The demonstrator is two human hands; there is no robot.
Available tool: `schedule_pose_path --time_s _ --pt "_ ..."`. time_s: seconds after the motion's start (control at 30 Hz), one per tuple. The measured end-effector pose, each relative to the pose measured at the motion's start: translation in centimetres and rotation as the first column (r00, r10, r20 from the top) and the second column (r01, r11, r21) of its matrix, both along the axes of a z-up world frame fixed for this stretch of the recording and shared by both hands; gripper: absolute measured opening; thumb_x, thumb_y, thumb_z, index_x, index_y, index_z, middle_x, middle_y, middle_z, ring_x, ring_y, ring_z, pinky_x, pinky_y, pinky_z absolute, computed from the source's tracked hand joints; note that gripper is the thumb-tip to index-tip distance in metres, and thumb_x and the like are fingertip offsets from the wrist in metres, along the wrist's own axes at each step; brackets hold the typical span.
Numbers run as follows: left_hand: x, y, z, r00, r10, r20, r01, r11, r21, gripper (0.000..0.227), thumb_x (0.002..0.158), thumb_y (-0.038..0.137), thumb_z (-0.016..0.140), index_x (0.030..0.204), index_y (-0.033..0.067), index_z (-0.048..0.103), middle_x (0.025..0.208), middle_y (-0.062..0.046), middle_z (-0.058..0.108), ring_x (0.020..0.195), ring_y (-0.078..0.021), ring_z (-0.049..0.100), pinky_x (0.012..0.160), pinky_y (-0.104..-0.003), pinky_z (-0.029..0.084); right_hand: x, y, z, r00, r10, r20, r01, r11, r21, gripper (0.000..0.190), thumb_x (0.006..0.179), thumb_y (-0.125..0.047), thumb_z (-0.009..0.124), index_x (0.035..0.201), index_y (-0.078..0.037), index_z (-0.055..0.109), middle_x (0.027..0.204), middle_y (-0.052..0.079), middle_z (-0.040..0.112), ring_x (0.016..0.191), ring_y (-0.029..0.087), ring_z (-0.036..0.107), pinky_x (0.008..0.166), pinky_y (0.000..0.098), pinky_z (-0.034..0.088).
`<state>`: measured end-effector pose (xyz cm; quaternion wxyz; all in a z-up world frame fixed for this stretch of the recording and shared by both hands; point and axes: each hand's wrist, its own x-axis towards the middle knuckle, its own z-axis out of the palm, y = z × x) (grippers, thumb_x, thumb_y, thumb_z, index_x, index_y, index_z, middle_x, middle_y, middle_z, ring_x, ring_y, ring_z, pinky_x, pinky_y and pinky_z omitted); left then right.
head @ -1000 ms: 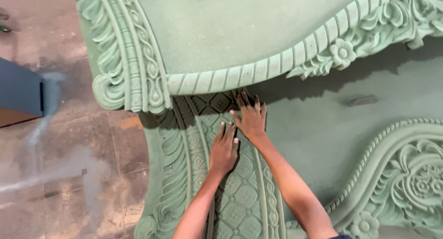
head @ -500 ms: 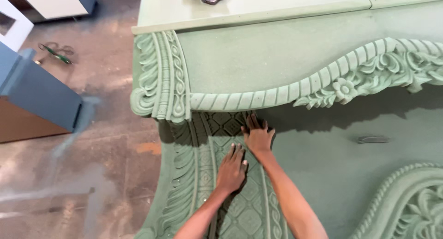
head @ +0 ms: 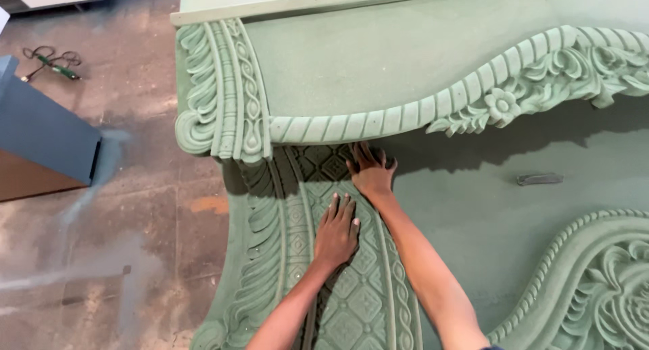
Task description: The person smooths the surface of a large green foam decorative piece using a sanding block. They rub the block over various carved patterns and edges to refine the texture.
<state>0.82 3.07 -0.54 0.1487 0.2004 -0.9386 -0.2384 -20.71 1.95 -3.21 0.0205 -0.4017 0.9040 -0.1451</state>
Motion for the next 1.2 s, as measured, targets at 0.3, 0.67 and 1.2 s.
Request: schedule_pose_path --time_s 0.3,0.67,1.2 --pt "-0.1 -0.3 0.7 0.999 0.047 0.023 -0.048 0.997 0.067 0.050 0.107 0.030 0.042 0.150 0.0051 0.045 0.162 -0.013 0.036 0.154 -0.0358 0.022 0.120 -0.052 0.027 5.1 7.7 2.0 1.000 0.009 0.013 -0.009 0.999 0.032 0.062 0.097 -0.053 0.049 0.152 -0.025 0.047 0.163 0.002 0.038 0.144 0.048 0.032 0.108 0.0803 0.014" --pt "0.0 0.0 0.1 0.999 0.052 -0.017 -0.050 0.993 0.109 0.050 0.108 0.029 0.044 0.150 0.0025 0.046 0.164 -0.016 0.035 0.154 -0.0359 0.024 0.120 -0.051 0.028 9.6 13.0 2.4 0.999 -0.006 -0.034 0.005 1.000 -0.024 0.065 0.098 -0.050 0.054 0.155 -0.020 0.044 0.166 0.001 0.038 0.150 0.041 0.034 0.114 0.0762 0.018" --pt "-0.2 -0.3 -1.1 1.000 0.014 -0.006 -0.013 0.997 0.072 0.051 0.112 0.034 0.038 0.152 0.0025 0.045 0.164 -0.017 0.035 0.154 -0.0362 0.024 0.125 -0.050 0.023 22.5 23.6 6.5 0.979 -0.193 -0.060 0.197 0.977 0.080 0.072 0.093 -0.054 0.056 0.155 -0.020 0.043 0.163 0.004 0.040 0.150 0.042 0.028 0.107 0.0811 0.008"
